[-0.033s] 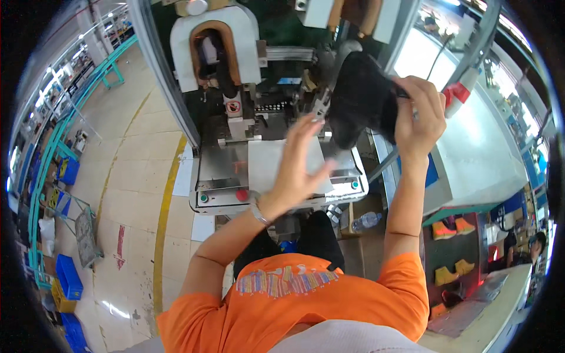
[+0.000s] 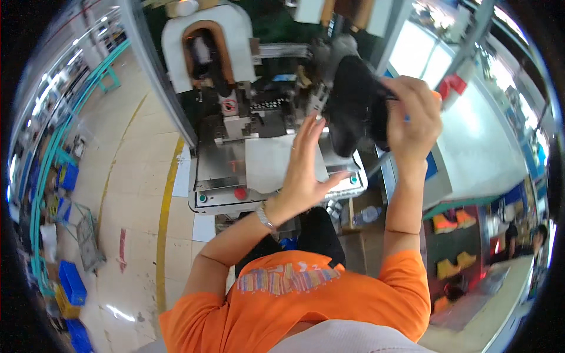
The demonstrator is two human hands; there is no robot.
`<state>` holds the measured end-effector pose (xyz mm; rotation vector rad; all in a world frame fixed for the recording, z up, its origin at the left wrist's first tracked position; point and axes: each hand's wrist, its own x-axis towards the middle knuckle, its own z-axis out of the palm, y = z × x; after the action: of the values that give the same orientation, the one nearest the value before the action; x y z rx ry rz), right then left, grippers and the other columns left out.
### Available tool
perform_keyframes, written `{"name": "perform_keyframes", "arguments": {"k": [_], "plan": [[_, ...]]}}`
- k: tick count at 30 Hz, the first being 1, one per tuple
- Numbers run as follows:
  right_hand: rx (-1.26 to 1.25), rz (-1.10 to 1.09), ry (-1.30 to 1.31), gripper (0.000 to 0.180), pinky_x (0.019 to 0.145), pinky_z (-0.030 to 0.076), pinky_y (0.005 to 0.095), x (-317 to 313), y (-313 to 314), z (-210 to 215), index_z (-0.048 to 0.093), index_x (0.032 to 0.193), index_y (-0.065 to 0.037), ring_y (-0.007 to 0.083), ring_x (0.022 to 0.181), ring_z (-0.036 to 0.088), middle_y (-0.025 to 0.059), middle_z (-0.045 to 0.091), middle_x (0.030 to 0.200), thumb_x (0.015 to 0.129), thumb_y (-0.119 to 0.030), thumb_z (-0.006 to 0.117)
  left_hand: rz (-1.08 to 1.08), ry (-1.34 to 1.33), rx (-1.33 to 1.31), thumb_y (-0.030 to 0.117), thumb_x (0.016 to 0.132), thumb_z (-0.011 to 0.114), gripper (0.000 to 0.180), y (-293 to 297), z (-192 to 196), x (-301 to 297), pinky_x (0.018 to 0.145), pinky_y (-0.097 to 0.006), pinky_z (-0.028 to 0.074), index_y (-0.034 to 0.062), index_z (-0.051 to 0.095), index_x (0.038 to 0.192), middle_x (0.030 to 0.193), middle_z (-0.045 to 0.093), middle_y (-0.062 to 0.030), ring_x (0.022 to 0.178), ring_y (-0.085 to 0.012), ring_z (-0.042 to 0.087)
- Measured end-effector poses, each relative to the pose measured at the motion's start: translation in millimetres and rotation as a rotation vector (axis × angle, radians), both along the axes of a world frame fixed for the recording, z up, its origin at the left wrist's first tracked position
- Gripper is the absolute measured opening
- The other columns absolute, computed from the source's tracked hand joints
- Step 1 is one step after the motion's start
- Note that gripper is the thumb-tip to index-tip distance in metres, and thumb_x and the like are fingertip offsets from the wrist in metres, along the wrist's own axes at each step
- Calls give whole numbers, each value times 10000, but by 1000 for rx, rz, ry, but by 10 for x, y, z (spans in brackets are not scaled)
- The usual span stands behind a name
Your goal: The person repeatedly picks up black shoes from a nearby surface, places them into a machine, and removes them after a brief cycle. The shoes are then placed back onto the surface. The process is repeated multiple times throughout the video.
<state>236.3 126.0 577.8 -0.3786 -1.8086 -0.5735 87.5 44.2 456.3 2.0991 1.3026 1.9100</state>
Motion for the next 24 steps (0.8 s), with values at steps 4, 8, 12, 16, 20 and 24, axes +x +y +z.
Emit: {"name": "perform_keyframes", "arguments": {"k": [4, 8, 12, 16, 20, 24], "plan": [[-168, 60, -229, 227, 634, 394, 329, -65, -362, -287, 645, 868, -77, 215, 728, 572, 53, 595, 851, 651, -140, 621, -226, -508, -357, 190, 710, 758, 822, 10, -349, 688, 1029, -368, 285, -64, 273, 1323, 1364, 329, -202, 1260, -279, 328], [-454, 200, -167, 424, 757, 434, 369, 262, -494, -502, 576, 1036, -12, 303, 896, 561, 125, 589, 989, 722, -279, 674, -574, -887, -591, 266, 851, 599, 403, 30, -932, 742, 943, -313, 362, 4, 539, 1151, 1189, 547, -93, 1099, -164, 486], [-1025, -282, -37, 485, 817, 435, 372, 1325, -614, -1183, 539, 1074, -4, 344, 948, 548, 191, 573, 970, 809, -405, 608, -871, -1388, -818, 424, 840, 527, 545, 152, -717, 939, 990, -434, 330, 62, 456, 1241, 1248, 491, -102, 1137, -279, 463], [-1758, 476, 401, 570, 763, 451, 278, 1615, -1191, -2090, 517, 1140, -1, 105, 835, 524, 38, 556, 876, 859, -496, 539, -905, -1371, -946, 350, 849, 546, 499, 282, -892, 1198, 982, -398, 363, 40, 450, 1227, 1219, 501, -108, 1134, -236, 472], [-1736, 375, 837, 313, 746, 442, 240, 1677, -1419, -2453, 573, 1033, -2, 63, 807, 531, -13, 589, 887, 842, -243, 635, -856, -1368, -1172, 354, 840, 565, 491, 334, -1357, 1559, 956, -393, 383, 44, 470, 1208, 1173, 534, -101, 1089, -226, 506], [-1643, 210, 1085, 165, 708, 444, 221, 1878, -1429, -2681, 588, 955, 0, 54, 767, 545, -14, 608, 851, 817, -85, 619, -945, -1290, -1572, 431, 875, 491, 472, 341, -1937, 1833, 951, -450, 369, 88, 477, 1199, 1210, 517, -90, 1132, -250, 463]]}}
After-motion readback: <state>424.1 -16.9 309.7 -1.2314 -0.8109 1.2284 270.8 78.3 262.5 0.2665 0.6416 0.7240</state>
